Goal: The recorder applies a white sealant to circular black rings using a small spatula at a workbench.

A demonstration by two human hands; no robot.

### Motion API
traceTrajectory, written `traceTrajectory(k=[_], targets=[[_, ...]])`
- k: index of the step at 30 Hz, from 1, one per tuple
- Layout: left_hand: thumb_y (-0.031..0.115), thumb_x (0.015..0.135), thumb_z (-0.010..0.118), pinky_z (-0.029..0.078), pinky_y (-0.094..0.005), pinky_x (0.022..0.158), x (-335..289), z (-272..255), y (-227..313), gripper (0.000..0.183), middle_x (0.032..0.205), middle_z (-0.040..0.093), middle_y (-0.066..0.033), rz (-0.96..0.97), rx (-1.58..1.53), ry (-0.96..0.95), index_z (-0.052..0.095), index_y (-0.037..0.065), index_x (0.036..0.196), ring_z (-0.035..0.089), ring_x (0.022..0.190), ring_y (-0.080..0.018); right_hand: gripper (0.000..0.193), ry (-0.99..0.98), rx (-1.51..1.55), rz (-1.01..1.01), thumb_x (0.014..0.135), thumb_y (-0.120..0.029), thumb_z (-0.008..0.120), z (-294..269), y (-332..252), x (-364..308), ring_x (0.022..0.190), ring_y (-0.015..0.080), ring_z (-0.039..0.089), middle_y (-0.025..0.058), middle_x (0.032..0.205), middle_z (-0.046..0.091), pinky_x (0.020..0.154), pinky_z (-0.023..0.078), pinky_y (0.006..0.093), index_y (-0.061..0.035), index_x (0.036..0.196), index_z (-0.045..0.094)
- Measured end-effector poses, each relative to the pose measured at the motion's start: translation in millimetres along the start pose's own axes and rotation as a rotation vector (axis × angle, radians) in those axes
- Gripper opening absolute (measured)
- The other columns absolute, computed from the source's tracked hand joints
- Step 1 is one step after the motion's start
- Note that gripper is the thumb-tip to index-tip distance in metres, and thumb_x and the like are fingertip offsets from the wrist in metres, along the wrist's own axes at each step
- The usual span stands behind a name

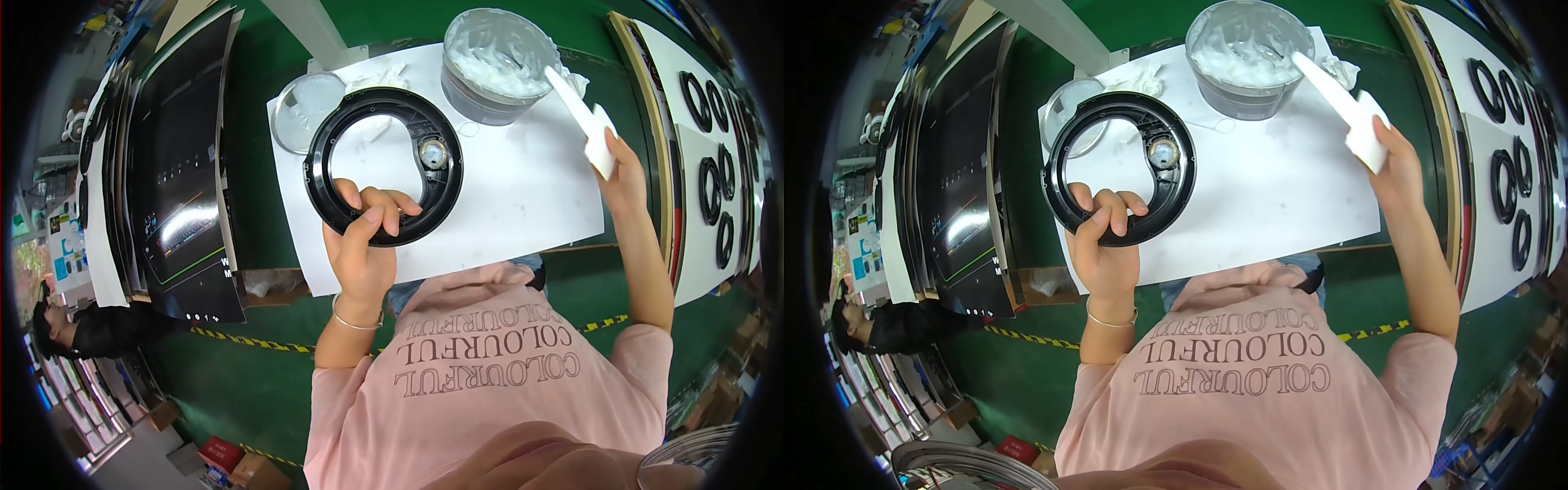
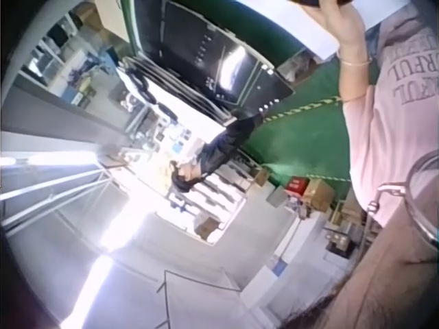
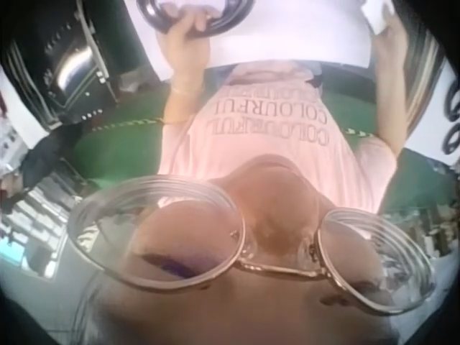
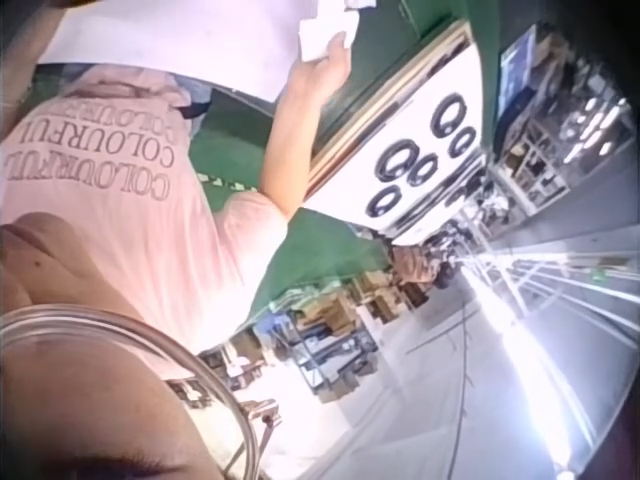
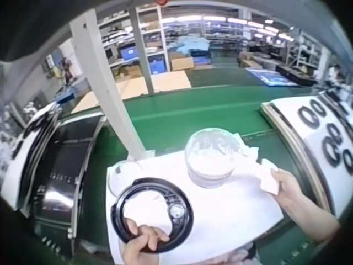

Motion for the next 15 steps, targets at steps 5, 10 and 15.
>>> traceTrajectory(k=[5,10,15], targets=[[0.000,0.074,0.040,0.039,-0.0363,0.072,4,2,2,0.014,0.059,0.045,-0.0082,0.001,0.012,0.016,0.033,0.008,0.083,0.052,0.068,-0.0256,0.031,0.013,-0.108,-0.152,0.084,-0.018,0.048,-38,-16,-14,0.079,0.0147,0.055,0.0092,0.092,0.056,0.070,0.045,0.0268,0.0025,0.107,0.044],[-0.004,0.075,0.041,0.041,-0.0378,0.072,4,13,-3,0.016,0.058,0.045,-0.0086,0.044,0.092,-0.095,0.030,0.007,0.080,0.053,0.066,-0.0244,0.029,-0.045,-0.327,-0.552,0.085,-0.013,0.047,12,-48,-64,0.081,0.0148,0.055,0.0107,0.092,0.055,0.069,0.045,0.0259,0.0061,0.106,0.045],[-0.005,0.076,0.042,0.043,-0.0363,0.069,-1,18,-4,0.017,0.058,0.045,-0.0084,0.122,0.191,-0.144,0.030,0.006,0.080,0.053,0.066,-0.0231,0.022,-0.195,-0.829,-0.951,0.081,-0.006,0.052,58,-54,-102,0.072,0.0097,0.052,0.0082,0.085,0.056,0.065,0.041,0.0187,0.0030,0.101,0.049]])
Point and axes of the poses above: each hand's wrist, its own x-axis towards the middle knuckle, its own z-axis out of the palm, y = z × x, the point moved 2 cm from there along x, towards the middle knuckle
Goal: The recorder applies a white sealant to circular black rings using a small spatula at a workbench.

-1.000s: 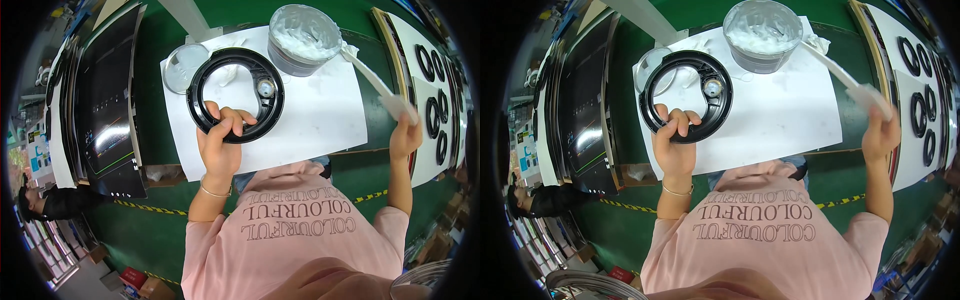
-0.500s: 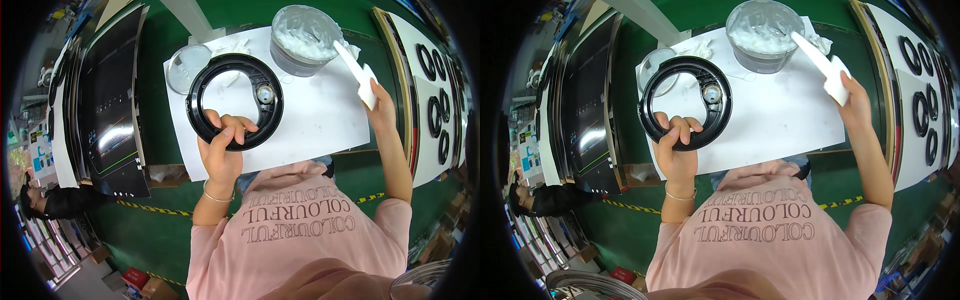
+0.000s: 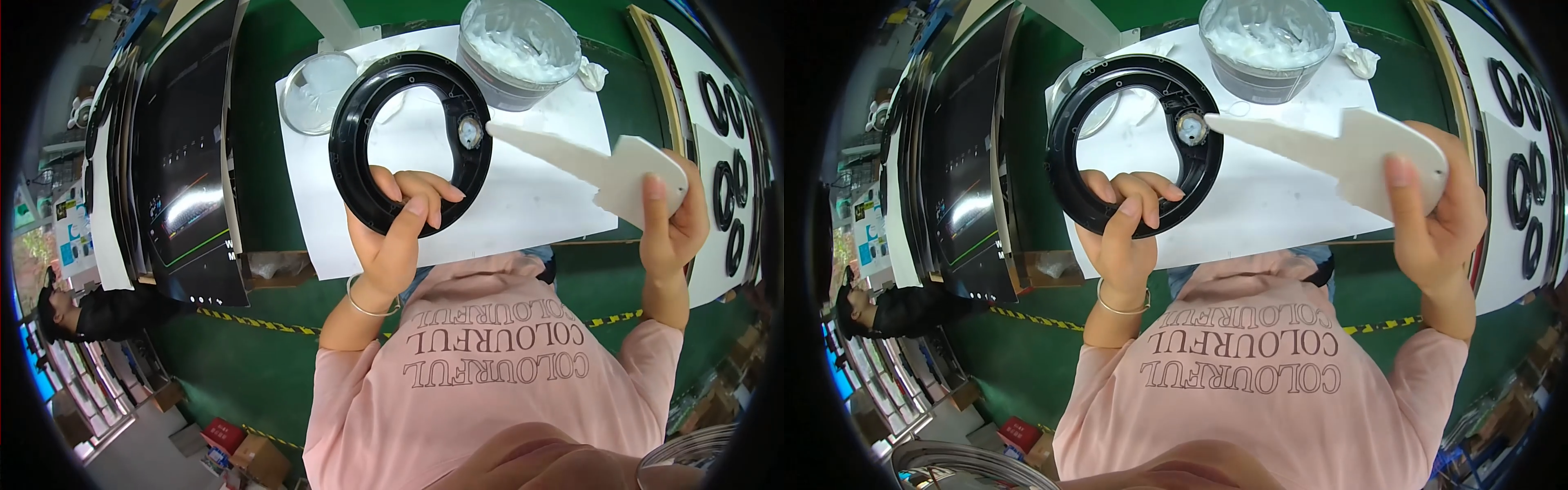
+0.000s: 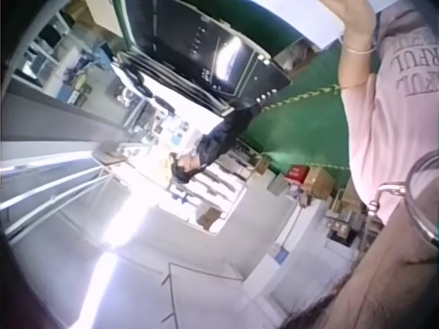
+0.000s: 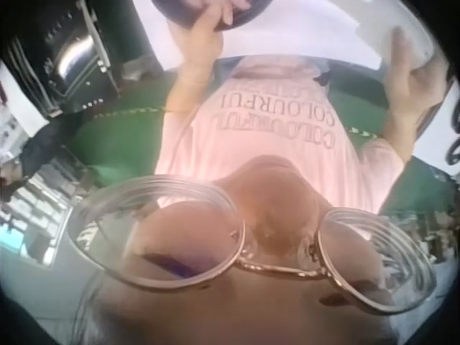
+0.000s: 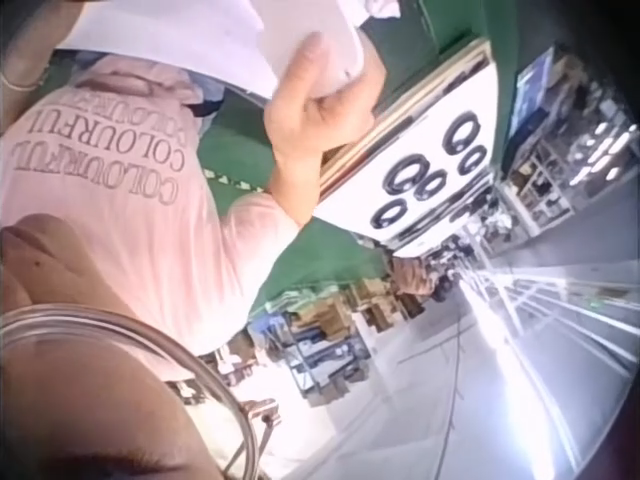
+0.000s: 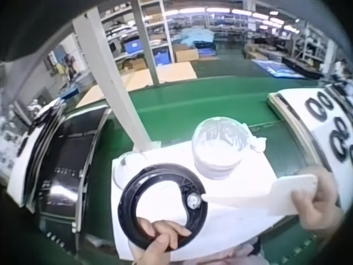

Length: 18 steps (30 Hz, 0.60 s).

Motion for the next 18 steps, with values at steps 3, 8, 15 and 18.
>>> traceTrajectory(k=[3,8,15,18], targets=[[-0.005,0.076,0.042,0.043,-0.0353,0.068,-2,1,0,0.017,0.058,0.045,-0.0083,0.037,0.046,-0.014,0.031,0.006,0.080,0.053,0.066,-0.0230,0.017,-0.165,-0.142,-0.122,0.079,-0.005,0.054,7,-10,10,0.065,0.0101,0.052,0.0080,0.076,0.057,0.057,0.041,0.0196,0.0037,0.093,0.052],[-0.007,0.076,0.041,0.043,-0.0341,0.067,-3,2,-2,0.017,0.060,0.046,-0.0086,0.061,0.085,-0.080,0.031,0.006,0.081,0.054,0.067,-0.0226,0.016,-0.171,-0.108,-0.149,0.079,-0.004,0.054,10,-12,15,0.064,0.0097,0.052,0.0080,0.075,0.057,0.057,0.041,0.0190,0.0040,0.093,0.052],[-0.008,0.076,0.041,0.043,-0.0330,0.066,-1,6,-3,0.016,0.062,0.047,-0.0089,0.065,0.136,-0.134,0.032,0.005,0.081,0.054,0.069,-0.0226,0.016,-0.189,-0.209,-0.251,0.077,-0.002,0.055,8,-18,18,0.059,0.0113,0.054,0.0096,0.073,0.058,0.052,0.042,0.0196,0.0045,0.091,0.053],[-0.009,0.076,0.041,0.043,-0.0317,0.064,0,8,-3,0.016,0.062,0.047,-0.0089,0.082,0.191,-0.161,0.032,0.005,0.080,0.054,0.070,-0.0224,0.015,-0.194,-0.238,-0.275,0.077,-0.002,0.055,9,-22,21,0.058,0.0130,0.056,0.0101,0.072,0.058,0.051,0.042,0.0199,0.0042,0.090,0.053]])
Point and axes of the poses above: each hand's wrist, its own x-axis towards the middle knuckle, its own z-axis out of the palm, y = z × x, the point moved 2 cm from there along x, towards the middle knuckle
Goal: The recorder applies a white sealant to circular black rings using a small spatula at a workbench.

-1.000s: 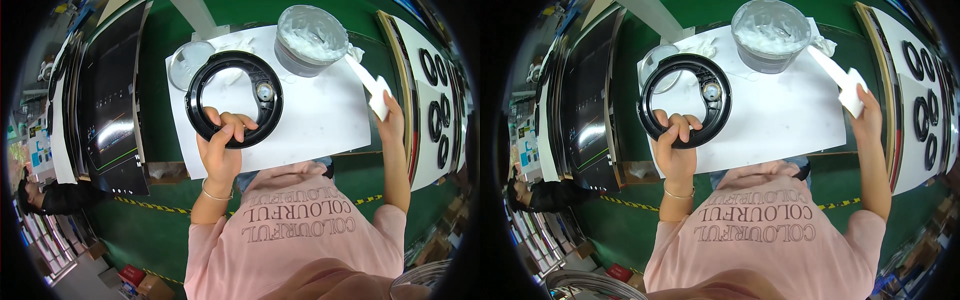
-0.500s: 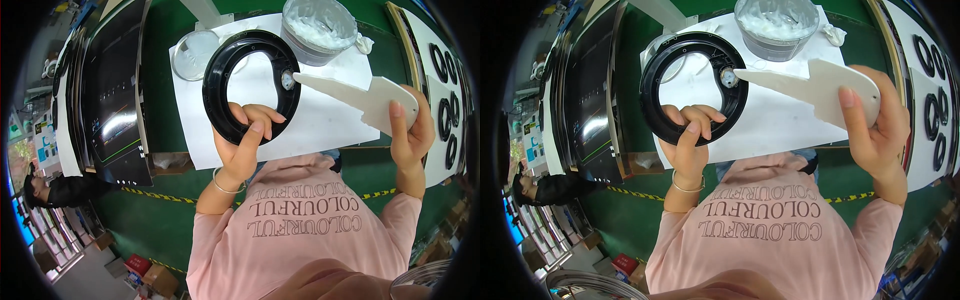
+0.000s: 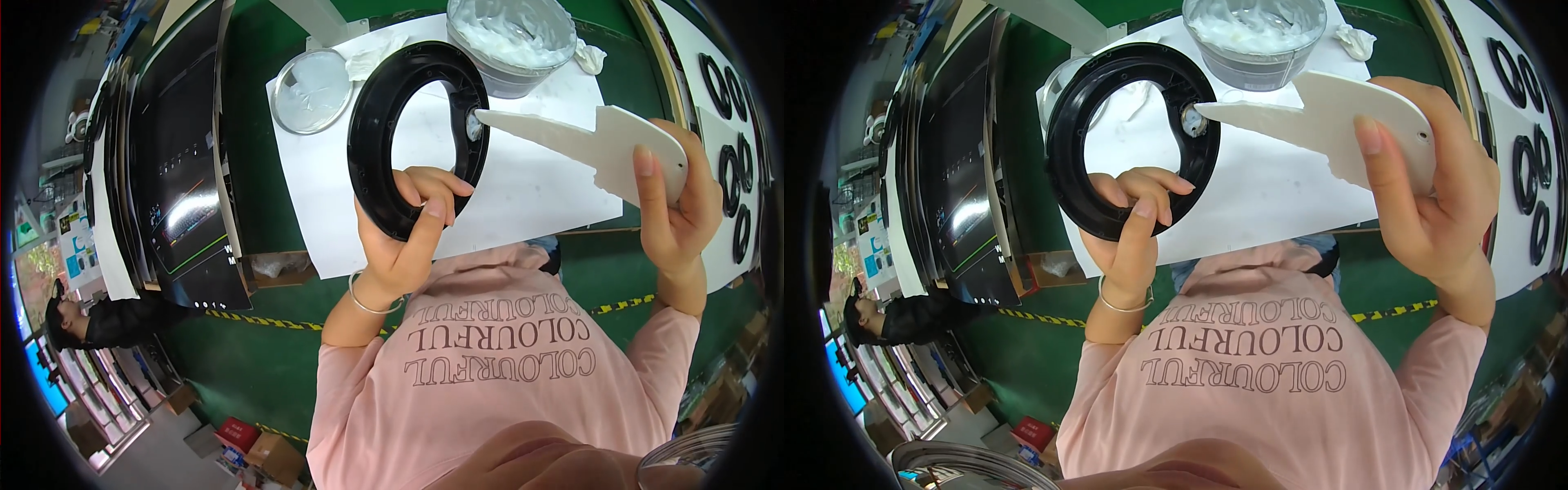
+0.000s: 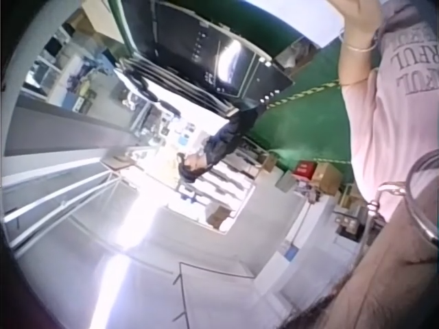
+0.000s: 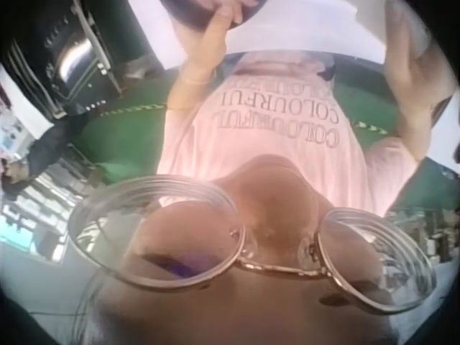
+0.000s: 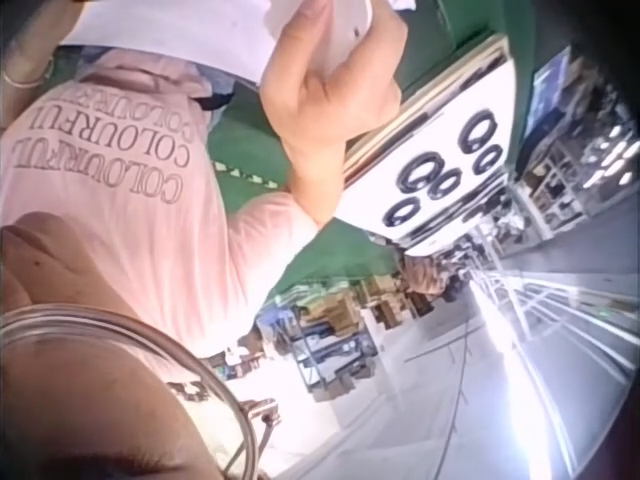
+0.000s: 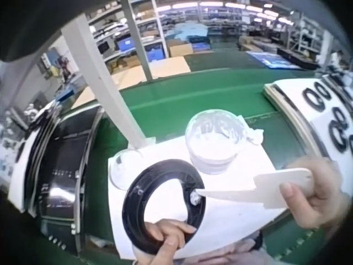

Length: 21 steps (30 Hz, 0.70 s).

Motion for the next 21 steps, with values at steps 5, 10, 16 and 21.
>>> traceTrajectory(k=[5,10,16,21], targets=[[-0.008,0.076,0.042,0.043,-0.0302,0.061,2,2,1,0.015,0.061,0.046,-0.0088,0.002,0.071,-0.027,0.033,0.004,0.078,0.054,0.069,-0.0219,0.015,-0.051,-0.061,-0.042,0.076,-0.001,0.055,-2,-7,6,0.055,0.0160,0.056,0.0110,0.072,0.059,0.050,0.043,0.0209,0.0037,0.090,0.053],[-0.008,0.076,0.041,0.043,-0.0319,0.064,3,-1,0,0.015,0.060,0.046,-0.0086,-0.039,0.033,-0.024,0.032,0.004,0.077,0.054,0.069,-0.0219,0.013,-0.141,-0.080,-0.237,0.074,0.001,0.055,-2,-14,13,0.057,0.0200,0.056,0.0120,0.074,0.060,0.052,0.043,0.0239,0.0024,0.087,0.054],[-0.008,0.075,0.040,0.044,-0.0337,0.067,5,-2,0,0.015,0.059,0.046,-0.0086,-0.095,-0.039,-0.006,0.032,0.004,0.076,0.053,0.067,-0.0221,0.019,-0.250,0.010,-0.467,0.068,0.004,0.055,-1,-8,19,0.056,0.0245,0.057,0.0133,0.075,0.060,0.049,0.044,0.0288,0.0015,0.086,0.051],[-0.007,0.075,0.041,0.044,-0.0336,0.066,6,-4,0,0.015,0.058,0.045,-0.0083,-0.085,-0.064,0.005,0.031,0.005,0.075,0.053,0.066,-0.0217,0.021,-0.251,-0.066,-0.584,0.068,-0.005,0.057,-1,-12,19,0.057,0.0252,0.058,0.0152,0.076,0.059,0.049,0.046,0.0310,0.0010,0.086,0.049]])
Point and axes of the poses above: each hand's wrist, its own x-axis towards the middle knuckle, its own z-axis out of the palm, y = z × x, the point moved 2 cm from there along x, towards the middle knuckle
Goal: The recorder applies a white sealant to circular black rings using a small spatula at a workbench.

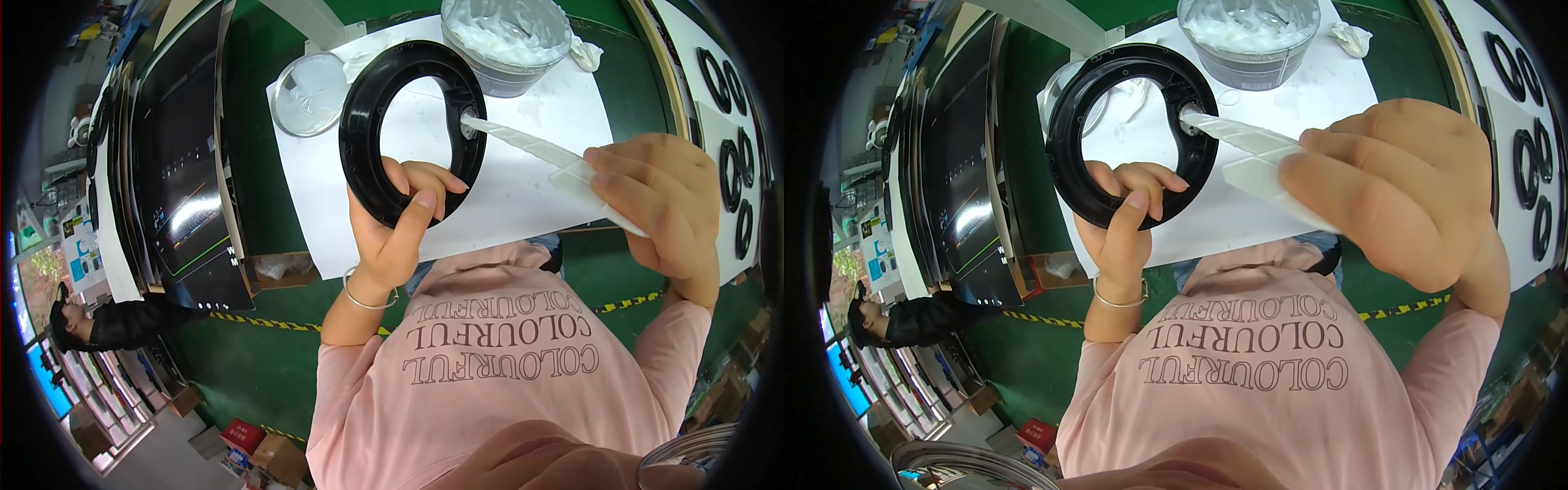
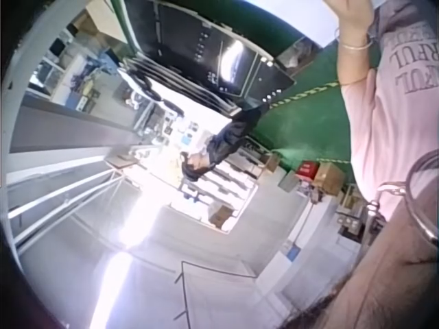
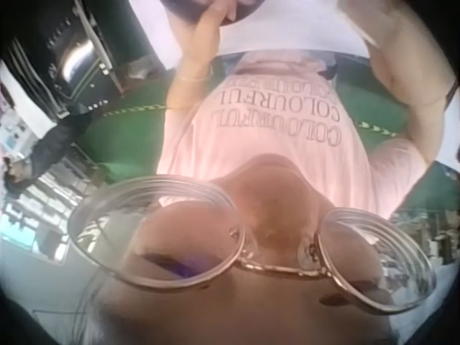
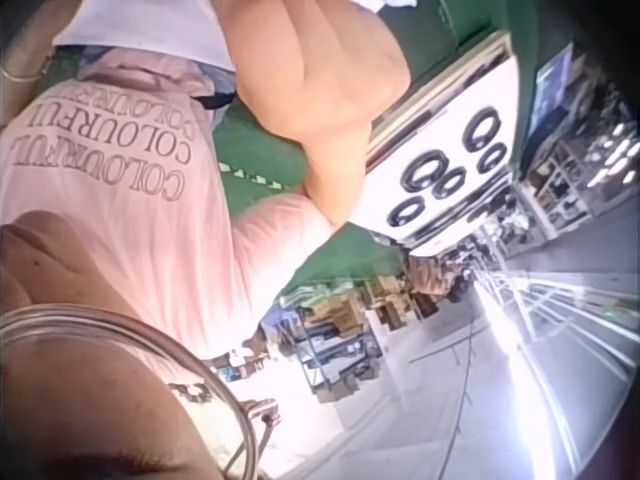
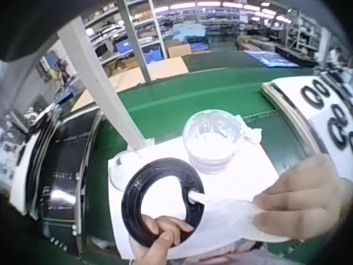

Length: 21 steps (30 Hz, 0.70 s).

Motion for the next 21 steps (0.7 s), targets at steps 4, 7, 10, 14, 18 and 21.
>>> traceTrajectory(k=[4,7,10,14,18,21], targets=[[-0.007,0.075,0.041,0.044,-0.0337,0.066,2,1,0,0.016,0.058,0.045,-0.0079,0.007,0.000,0.006,0.031,0.005,0.075,0.052,0.064,-0.0212,0.023,0.020,-0.005,-0.068,0.065,-0.006,0.058,1,1,-3,0.060,0.0255,0.058,0.0155,0.077,0.059,0.050,0.046,0.0309,0.0002,0.085,0.048],[-0.007,0.075,0.041,0.044,-0.0338,0.066,1,0,-2,0.016,0.058,0.045,-0.0078,0.013,0.016,-0.013,0.031,0.005,0.076,0.052,0.064,-0.0210,0.027,-0.005,-0.071,-0.159,0.062,-0.008,0.059,2,-1,-6,0.062,0.0258,0.058,0.0156,0.079,0.059,0.050,0.047,0.0310,-0.0011,0.086,0.047],[-0.006,0.075,0.041,0.044,-0.0342,0.067,1,-1,-2,0.016,0.058,0.045,-0.0078,0.009,0.025,0.003,0.031,0.005,0.077,0.052,0.064,-0.0210,0.030,-0.068,-0.139,-0.195,0.061,-0.007,0.059,1,-3,-6,0.064,0.0260,0.058,0.0157,0.081,0.058,0.050,0.047,0.0310,-0.0023,0.088,0.045],[-0.006,0.075,0.041,0.044,-0.0353,0.067,1,-3,-3,0.016,0.058,0.045,-0.0079,0.012,-0.003,0.048,0.031,0.006,0.079,0.053,0.065,-0.0215,0.030,-0.028,-0.172,-0.125,0.063,-0.009,0.059,-3,1,-8,0.065,0.0263,0.059,0.0166,0.083,0.058,0.052,0.047,0.0308,-0.0030,0.088,0.044],[-0.005,0.076,0.041,0.044,-0.0360,0.068,1,-3,-3,0.016,0.058,0.046,-0.0082,0.011,-0.014,0.055,0.031,0.006,0.080,0.054,0.066,-0.0222,0.026,0.146,-0.114,-0.098,0.062,-0.013,0.056,-4,11,-13,0.058,0.0242,0.058,0.0162,0.075,0.059,0.047,0.046,0.0277,0.0017,0.083,0.052],[-0.006,0.076,0.041,0.044,-0.0360,0.068,1,-3,-2,0.017,0.059,0.046,-0.0084,-0.009,-0.038,0.067,0.030,0.006,0.080,0.054,0.066,-0.0225,0.023,0.122,-0.080,-0.067,0.063,-0.009,0.054,1,16,-16,0.057,0.0244,0.058,0.0157,0.073,0.059,0.048,0.046,0.0282,0.0025,0.084,0.052]])
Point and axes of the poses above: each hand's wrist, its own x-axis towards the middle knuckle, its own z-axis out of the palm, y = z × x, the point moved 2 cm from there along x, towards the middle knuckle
